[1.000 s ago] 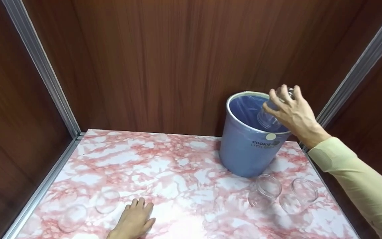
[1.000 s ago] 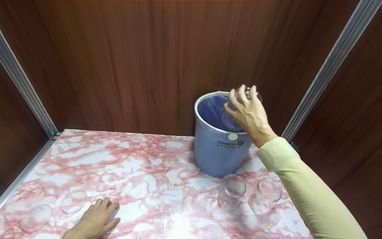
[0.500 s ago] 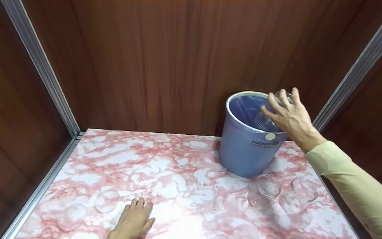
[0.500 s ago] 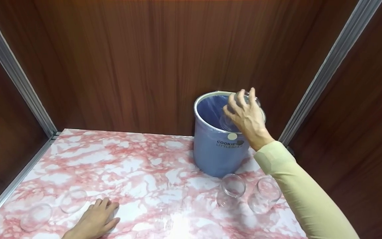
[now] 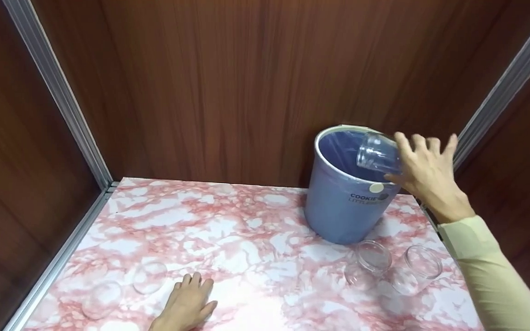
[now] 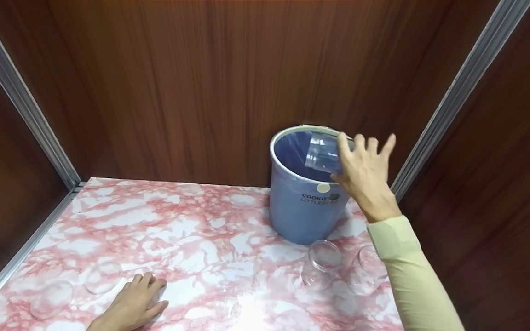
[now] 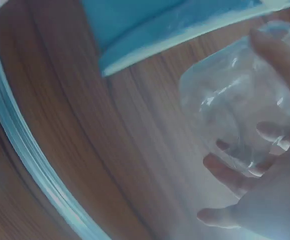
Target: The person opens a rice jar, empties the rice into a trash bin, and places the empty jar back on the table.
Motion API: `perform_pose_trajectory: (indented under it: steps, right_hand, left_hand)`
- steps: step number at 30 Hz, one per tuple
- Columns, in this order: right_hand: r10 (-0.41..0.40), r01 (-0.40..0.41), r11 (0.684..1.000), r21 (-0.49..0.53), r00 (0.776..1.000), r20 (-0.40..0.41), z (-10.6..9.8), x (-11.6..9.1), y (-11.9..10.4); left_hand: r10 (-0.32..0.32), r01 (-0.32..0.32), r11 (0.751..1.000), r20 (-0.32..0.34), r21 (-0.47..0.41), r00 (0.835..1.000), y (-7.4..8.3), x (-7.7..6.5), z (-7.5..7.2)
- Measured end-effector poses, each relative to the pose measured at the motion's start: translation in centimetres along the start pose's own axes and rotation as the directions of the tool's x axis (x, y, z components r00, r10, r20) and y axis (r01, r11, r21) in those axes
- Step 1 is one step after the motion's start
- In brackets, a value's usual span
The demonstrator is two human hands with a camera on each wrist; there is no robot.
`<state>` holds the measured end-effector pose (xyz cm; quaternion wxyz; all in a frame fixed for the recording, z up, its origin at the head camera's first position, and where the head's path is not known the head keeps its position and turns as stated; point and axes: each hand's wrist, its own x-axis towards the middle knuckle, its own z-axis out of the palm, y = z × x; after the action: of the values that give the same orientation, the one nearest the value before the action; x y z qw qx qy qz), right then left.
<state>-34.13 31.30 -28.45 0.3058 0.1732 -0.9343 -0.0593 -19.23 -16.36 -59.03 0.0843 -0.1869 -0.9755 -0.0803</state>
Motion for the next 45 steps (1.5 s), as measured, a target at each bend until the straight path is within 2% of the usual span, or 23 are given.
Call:
perform_pose_trajectory:
  steps: [4, 7, 9, 12, 15, 16, 22, 24, 29, 31, 34, 35, 37, 41, 45]
  right_hand:
    - [0.103, -0.107, 0.987, 0.122, 0.994, 0.042, 0.5, -1.2, 0.1]
    - [0.133, -0.134, 0.970, 0.203, 0.991, 0.021, 0.6, -2.2, 0.0]
    - [0.142, -0.134, 0.945, 0.298, 0.990, -0.006, 0.6, -2.7, -0.2]
    - [0.150, -0.121, 0.875, 0.468, 0.988, -0.026, 0.5, -3.4, -0.8]
    - [0.148, -0.117, 0.777, 0.619, 0.989, 0.001, 0.6, -4.2, -1.9]
    - [0.145, -0.122, 0.756, 0.643, 0.989, 0.018, 0.6, -4.6, -2.3]
    - [0.137, -0.184, 0.672, 0.718, 0.983, 0.123, 1.7, -7.0, -5.0]
    - [0.127, -0.208, 0.616, 0.760, 0.978, 0.165, 2.4, -7.7, -5.9]
    - [0.081, -0.269, 0.443, 0.855, 0.962, 0.261, 4.5, -9.7, -8.3]
    - [0.079, -0.282, 0.399, 0.873, 0.958, 0.274, 5.6, -10.5, -9.3]
    - [0.087, -0.306, 0.349, 0.886, 0.952, 0.294, 7.5, -11.7, -11.1]
    - [0.090, -0.311, 0.342, 0.887, 0.950, 0.299, 8.3, -12.1, -11.7]
    - [0.099, -0.331, 0.347, 0.878, 0.943, 0.316, 9.8, -13.1, -13.0]
    - [0.115, -0.357, 0.404, 0.842, 0.933, 0.340, 12.8, -14.9, -14.9]
    - [0.121, -0.361, 0.411, 0.837, 0.932, 0.342, 15.5, -16.2, -15.9]
  left_hand:
    - [-0.008, 0.009, 0.999, 0.041, -0.037, 0.999, 0.2, 0.3, -0.5]
    - [-0.030, 0.037, 0.996, 0.091, -0.084, 0.995, 0.6, 0.7, -1.3]
    - [-0.033, 0.046, 0.992, 0.106, -0.120, 0.994, 0.9, 1.0, -1.8]
    - [-0.028, 0.045, 0.986, 0.109, -0.162, 0.994, 1.1, 1.4, -2.5]
    - [-0.018, 0.036, 0.983, 0.097, -0.179, 0.995, 1.2, 1.9, -3.0]
    - [-0.015, 0.030, 0.984, 0.087, -0.177, 0.996, 1.2, 2.0, -3.2]
    - [0.005, 0.002, 0.988, 0.044, -0.156, 0.999, 1.4, 2.9, -4.1]
    - [0.013, -0.008, 0.989, 0.029, -0.151, 0.999, 1.5, 3.3, -4.4]
    - [0.034, -0.036, 0.990, -0.018, -0.135, 0.999, 1.8, 4.1, -5.1]
    - [0.035, -0.040, 0.991, -0.034, -0.127, 0.999, 2.0, 4.4, -5.4]
    - [0.036, -0.043, 0.991, -0.052, -0.125, 0.998, 2.6, 5.1, -6.0]
    - [0.036, -0.043, 0.991, -0.055, -0.127, 0.998, 2.8, 5.3, -6.2]
    - [0.038, -0.045, 0.990, -0.054, -0.131, 0.998, 3.3, 5.8, -6.6]
    - [0.063, -0.069, 0.989, -0.050, -0.134, 0.997, 4.2, 6.9, -7.3]
    - [0.081, -0.087, 0.988, -0.045, -0.129, 0.996, 4.9, 7.8, -8.1]
